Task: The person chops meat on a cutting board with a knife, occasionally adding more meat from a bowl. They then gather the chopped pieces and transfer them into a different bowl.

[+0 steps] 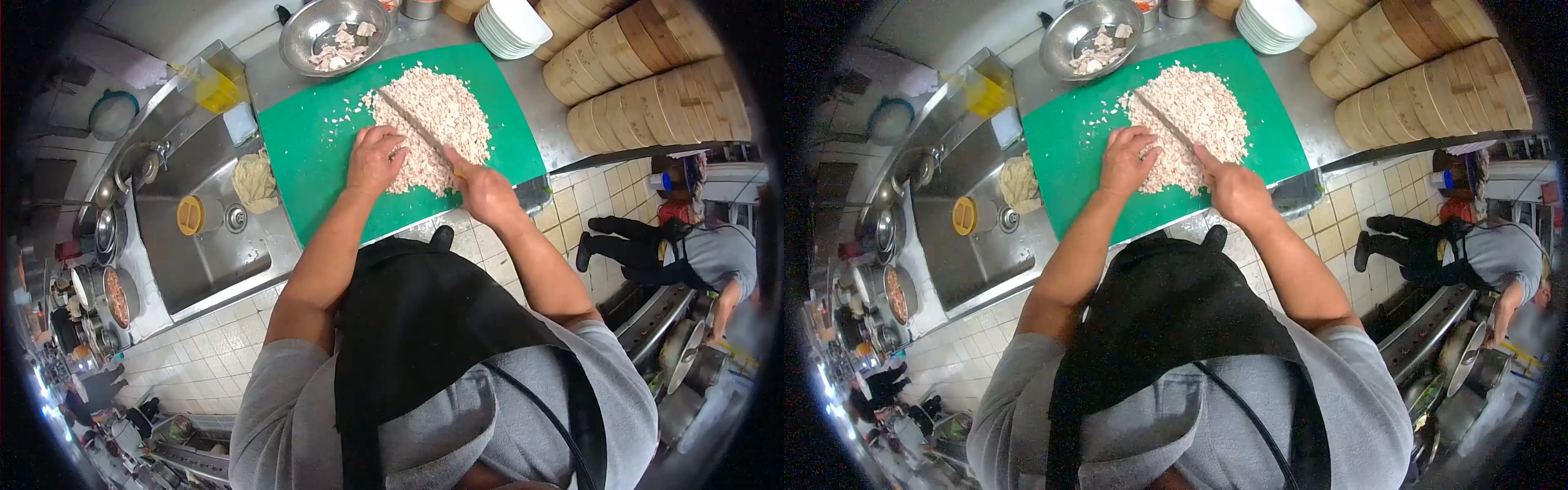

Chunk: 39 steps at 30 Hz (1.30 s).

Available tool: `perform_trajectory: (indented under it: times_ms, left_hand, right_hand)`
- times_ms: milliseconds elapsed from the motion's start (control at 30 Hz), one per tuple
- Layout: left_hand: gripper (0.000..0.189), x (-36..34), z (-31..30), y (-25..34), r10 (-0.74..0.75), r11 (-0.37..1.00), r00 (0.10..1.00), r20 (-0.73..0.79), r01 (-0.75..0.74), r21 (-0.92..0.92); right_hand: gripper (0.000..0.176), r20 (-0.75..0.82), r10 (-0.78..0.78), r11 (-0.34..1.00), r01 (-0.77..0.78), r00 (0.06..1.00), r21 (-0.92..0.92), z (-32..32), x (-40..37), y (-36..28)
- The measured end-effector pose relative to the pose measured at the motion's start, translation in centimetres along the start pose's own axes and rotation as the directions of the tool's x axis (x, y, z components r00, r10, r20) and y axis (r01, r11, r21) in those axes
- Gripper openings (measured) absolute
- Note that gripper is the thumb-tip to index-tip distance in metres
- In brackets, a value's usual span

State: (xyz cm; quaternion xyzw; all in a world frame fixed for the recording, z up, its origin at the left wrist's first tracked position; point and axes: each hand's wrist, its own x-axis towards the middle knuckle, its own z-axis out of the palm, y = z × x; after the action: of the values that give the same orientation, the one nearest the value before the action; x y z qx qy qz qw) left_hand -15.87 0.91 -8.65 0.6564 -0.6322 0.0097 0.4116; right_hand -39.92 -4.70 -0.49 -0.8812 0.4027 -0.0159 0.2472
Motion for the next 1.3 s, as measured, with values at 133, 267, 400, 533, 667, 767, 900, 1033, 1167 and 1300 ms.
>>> perform_trajectory:
  times_ms: [133,267,400,533,667,767,900,1033,1167,1300]
  left_hand:
    - [0.020,-0.4,0.1,0.0,-0.067,0.997,0.997,0.025,0.068,-0.038]
    - [0.019,-0.1,-0.3,0.0,-0.066,0.996,0.998,-0.003,0.065,-0.055]
    - [0.019,-1.2,-0.1,0.1,-0.075,0.995,0.997,-0.022,0.073,-0.065]
    - [0.020,-1.4,-0.5,0.3,-0.107,0.994,0.994,-0.007,0.107,-0.032]
    - [0.020,-1.8,-0.9,0.8,-0.115,0.992,0.993,-0.024,0.114,-0.051]
    - [0.021,-2.5,-1.2,1.1,-0.132,0.991,0.991,-0.023,0.132,-0.032]
    - [0.021,-3.0,-1.3,1.1,-0.154,0.988,0.988,-0.019,0.154,-0.013]
    - [0.020,-3.2,-1.4,1.5,-0.166,0.986,0.985,-0.053,0.166,-0.009]
    - [0.015,-4.5,-2.7,1.6,-0.265,0.964,0.944,-0.196,0.265,-0.026]
    - [0.012,-7.8,-5.9,-0.9,-0.461,0.883,0.759,-0.460,0.445,-0.151]
  right_hand:
    - [0.058,-0.076,-0.002,0.998,0.007,0.997,0.065,0.4,-0.3,-0.6]
    - [0.058,0.024,0.001,1.000,0.000,1.000,-0.030,-0.7,-0.1,-0.6]
    - [0.057,-0.276,-0.177,0.970,0.215,0.945,0.117,1.5,-0.8,0.2]
    - [0.055,-0.006,-0.089,0.996,0.088,0.996,-0.016,0.3,0.1,-0.1]
    - [0.057,-0.293,-0.194,0.967,0.233,0.936,0.102,0.4,-0.8,-0.5]
    - [0.058,0.032,-0.090,0.995,0.091,0.995,-0.031,0.7,-0.1,0.7]
    - [0.060,-0.124,-0.187,0.979,0.195,0.974,0.057,0.4,-0.7,-0.2]
    - [0.064,0.168,-0.048,0.993,0.066,0.985,-0.100,-0.5,0.6,-0.3]
    - [0.064,-0.028,-0.215,0.976,0.216,0.976,0.040,-1.6,-0.7,-0.1]
    - [0.063,0.045,-0.383,0.911,0.369,0.923,0.182,0.3,-2.8,1.4]
